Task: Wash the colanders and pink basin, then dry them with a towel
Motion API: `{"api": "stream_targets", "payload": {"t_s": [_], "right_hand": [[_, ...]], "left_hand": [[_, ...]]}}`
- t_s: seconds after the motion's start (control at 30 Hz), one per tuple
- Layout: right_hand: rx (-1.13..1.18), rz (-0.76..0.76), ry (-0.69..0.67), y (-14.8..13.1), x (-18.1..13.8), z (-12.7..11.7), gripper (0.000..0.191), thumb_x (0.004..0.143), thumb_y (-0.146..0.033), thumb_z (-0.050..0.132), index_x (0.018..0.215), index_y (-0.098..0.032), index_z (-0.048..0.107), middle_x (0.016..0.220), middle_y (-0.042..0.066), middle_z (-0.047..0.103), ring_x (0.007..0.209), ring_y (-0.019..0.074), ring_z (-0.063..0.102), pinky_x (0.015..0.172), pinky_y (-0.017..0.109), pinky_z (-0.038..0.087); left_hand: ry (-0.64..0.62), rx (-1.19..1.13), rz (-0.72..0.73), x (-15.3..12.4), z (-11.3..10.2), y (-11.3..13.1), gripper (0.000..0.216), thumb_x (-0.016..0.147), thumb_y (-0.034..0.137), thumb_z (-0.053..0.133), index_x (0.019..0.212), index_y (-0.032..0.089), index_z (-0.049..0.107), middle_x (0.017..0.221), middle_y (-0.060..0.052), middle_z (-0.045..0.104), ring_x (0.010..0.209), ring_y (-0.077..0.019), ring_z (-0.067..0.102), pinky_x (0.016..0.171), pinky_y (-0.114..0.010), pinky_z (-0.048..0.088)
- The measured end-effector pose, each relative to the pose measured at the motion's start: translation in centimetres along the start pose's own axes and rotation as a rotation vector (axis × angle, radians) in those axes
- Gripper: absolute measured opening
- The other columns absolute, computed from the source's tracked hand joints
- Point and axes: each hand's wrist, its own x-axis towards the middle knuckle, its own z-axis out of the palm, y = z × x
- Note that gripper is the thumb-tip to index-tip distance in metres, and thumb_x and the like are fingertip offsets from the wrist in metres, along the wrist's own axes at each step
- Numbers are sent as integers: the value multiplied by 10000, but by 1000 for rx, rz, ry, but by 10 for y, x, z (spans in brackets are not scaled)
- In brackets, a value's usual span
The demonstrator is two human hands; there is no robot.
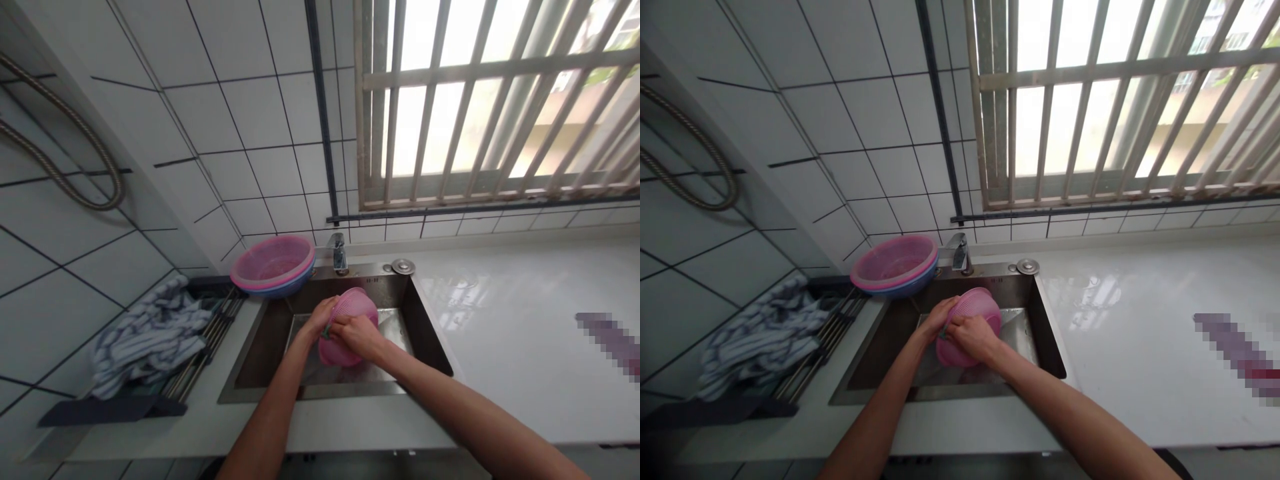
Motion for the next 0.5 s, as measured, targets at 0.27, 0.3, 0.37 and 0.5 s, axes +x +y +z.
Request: {"api": "stream_targets", "payload": {"t_s": [0.27, 0.3, 0.37, 0.5], "right_hand": [[-62, 471, 184, 83, -10, -50, 312, 1060, -393, 516, 1142, -244, 778, 1117, 80, 751, 972, 207, 710, 871, 273, 500], [-57, 493, 205, 92, -12, -51, 307, 1056, -395, 523, 1139, -247, 780, 1126, 76, 752, 995, 210, 708, 890, 275, 496], [-50, 512, 226, 103, -15, -48, 294, 1049, -390, 539, 1139, -246, 779, 1144, 74, 754, 1019, 216, 705, 909, 280, 489], [-40, 544, 197, 107, -14, -36, 274, 1030, -369, 580, 1151, -222, 777, 1122, 88, 761, 1006, 230, 712, 891, 285, 489]], "left_hand": [[-142, -133, -3, -1, 2, -4, 449, 738, 516, 821, 1020, 169, 790, 1212, -126, 750, 1124, -281, 642, 990, -367, 466], [-162, -155, -3, -1, 3, -5, 467, 740, 522, 820, 1045, 170, 786, 1229, -124, 743, 1127, -276, 639, 992, -365, 466], [-217, -163, 8, -2, 4, -6, 473, 755, 527, 803, 1065, 170, 782, 1222, -115, 740, 1110, -262, 637, 993, -360, 464], [-305, -33, 70, -3, 3, -4, 367, 800, 477, 733, 1004, 178, 794, 1147, -86, 750, 1059, -242, 635, 958, -325, 464]]}}
